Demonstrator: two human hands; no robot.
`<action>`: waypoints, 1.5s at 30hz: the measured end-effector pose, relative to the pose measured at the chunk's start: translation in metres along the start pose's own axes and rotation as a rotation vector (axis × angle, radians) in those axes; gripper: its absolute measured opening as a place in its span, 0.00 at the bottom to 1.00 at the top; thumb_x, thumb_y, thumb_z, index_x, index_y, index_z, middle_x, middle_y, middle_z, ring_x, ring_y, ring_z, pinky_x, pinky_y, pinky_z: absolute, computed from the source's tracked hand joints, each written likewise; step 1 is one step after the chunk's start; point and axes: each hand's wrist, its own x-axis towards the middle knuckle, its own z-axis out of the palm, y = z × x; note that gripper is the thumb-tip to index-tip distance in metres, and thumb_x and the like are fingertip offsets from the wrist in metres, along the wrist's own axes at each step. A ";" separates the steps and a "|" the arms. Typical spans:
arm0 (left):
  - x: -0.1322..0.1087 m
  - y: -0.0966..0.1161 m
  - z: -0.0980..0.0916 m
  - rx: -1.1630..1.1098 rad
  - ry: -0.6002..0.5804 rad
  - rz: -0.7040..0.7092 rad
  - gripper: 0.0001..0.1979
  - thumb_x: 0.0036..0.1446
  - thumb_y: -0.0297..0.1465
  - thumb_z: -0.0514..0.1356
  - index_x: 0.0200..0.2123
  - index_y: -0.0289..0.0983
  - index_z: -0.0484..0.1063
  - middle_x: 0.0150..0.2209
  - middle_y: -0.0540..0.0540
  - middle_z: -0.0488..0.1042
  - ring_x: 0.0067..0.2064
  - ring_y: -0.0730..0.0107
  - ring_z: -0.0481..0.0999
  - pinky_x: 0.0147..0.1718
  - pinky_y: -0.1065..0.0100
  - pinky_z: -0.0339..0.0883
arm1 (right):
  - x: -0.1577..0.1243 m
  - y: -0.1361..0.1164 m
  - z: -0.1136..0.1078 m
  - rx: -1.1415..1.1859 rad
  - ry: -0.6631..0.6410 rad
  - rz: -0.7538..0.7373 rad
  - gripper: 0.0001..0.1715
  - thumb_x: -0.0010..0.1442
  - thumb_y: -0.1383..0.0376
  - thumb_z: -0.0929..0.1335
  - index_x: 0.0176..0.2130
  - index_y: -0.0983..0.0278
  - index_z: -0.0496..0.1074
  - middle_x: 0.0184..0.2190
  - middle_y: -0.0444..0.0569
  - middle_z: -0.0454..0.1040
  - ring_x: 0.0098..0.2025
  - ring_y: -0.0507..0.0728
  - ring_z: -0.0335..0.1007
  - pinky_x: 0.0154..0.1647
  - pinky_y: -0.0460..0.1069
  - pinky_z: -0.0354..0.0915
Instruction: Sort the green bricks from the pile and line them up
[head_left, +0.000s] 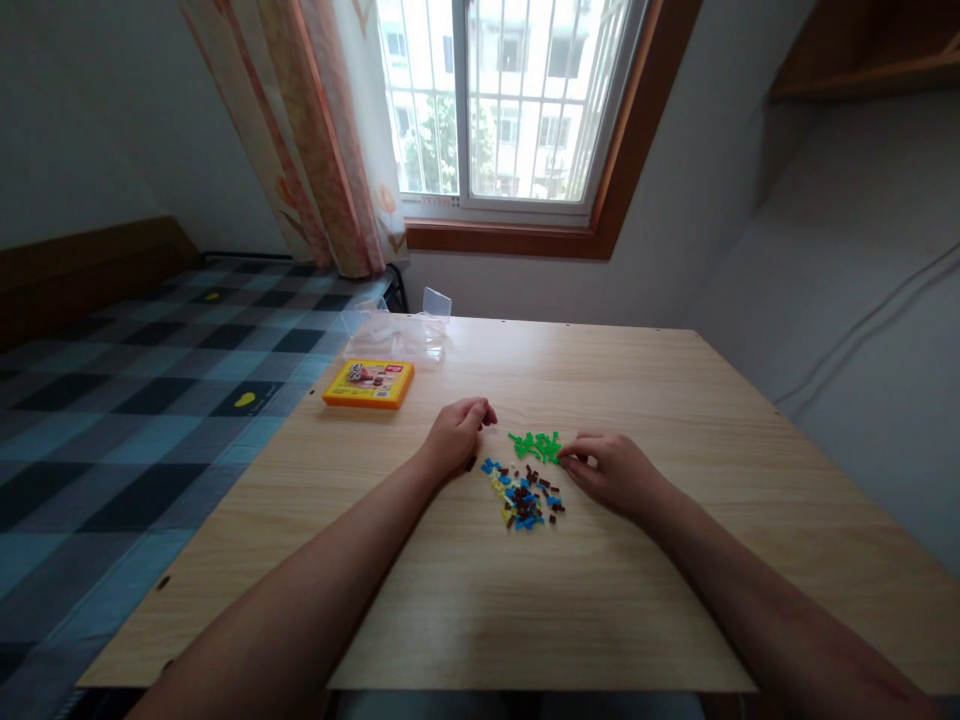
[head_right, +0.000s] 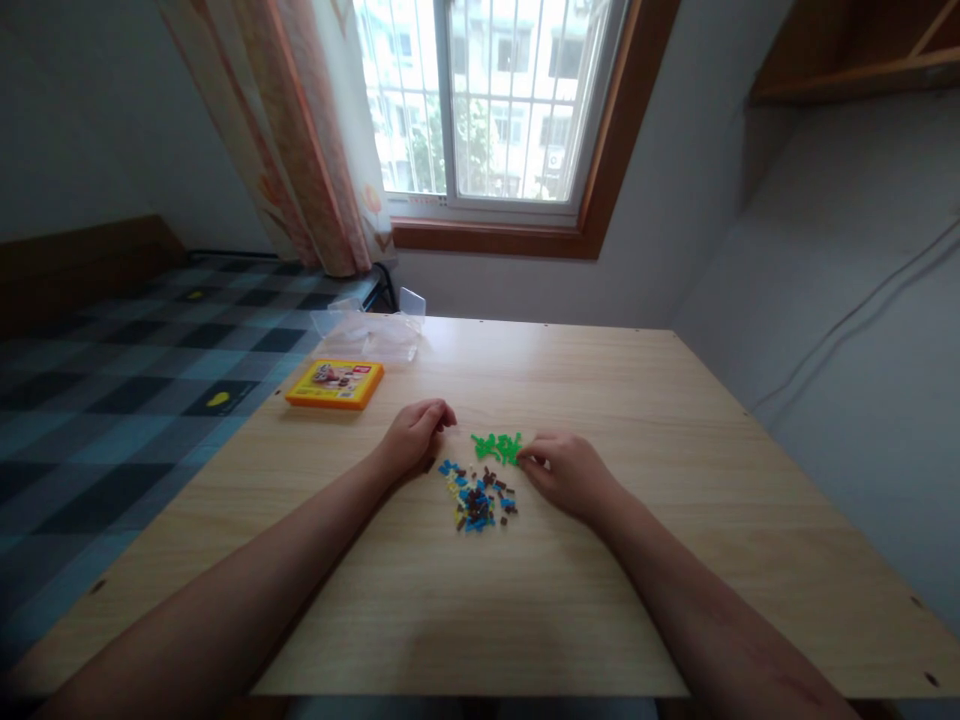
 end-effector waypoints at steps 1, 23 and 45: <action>0.000 0.000 0.000 0.004 -0.001 -0.004 0.22 0.62 0.42 0.47 0.27 0.38 0.73 0.28 0.45 0.76 0.33 0.63 0.73 0.36 0.63 0.68 | 0.001 0.001 0.000 -0.008 0.037 0.003 0.11 0.66 0.65 0.67 0.42 0.62 0.81 0.33 0.50 0.78 0.35 0.54 0.72 0.37 0.48 0.64; 0.000 -0.002 0.001 0.012 0.005 -0.006 0.22 0.62 0.43 0.47 0.27 0.38 0.74 0.28 0.46 0.76 0.34 0.64 0.73 0.36 0.64 0.67 | -0.004 -0.036 0.006 0.039 -0.182 -0.270 0.07 0.61 0.68 0.70 0.36 0.59 0.80 0.28 0.45 0.73 0.31 0.52 0.66 0.32 0.47 0.56; 0.002 0.000 -0.001 0.028 0.003 -0.005 0.21 0.61 0.42 0.47 0.26 0.38 0.73 0.28 0.46 0.75 0.33 0.64 0.74 0.37 0.64 0.68 | 0.004 -0.011 -0.005 -0.025 -0.007 0.065 0.07 0.62 0.69 0.68 0.35 0.62 0.78 0.31 0.47 0.75 0.34 0.53 0.69 0.36 0.46 0.59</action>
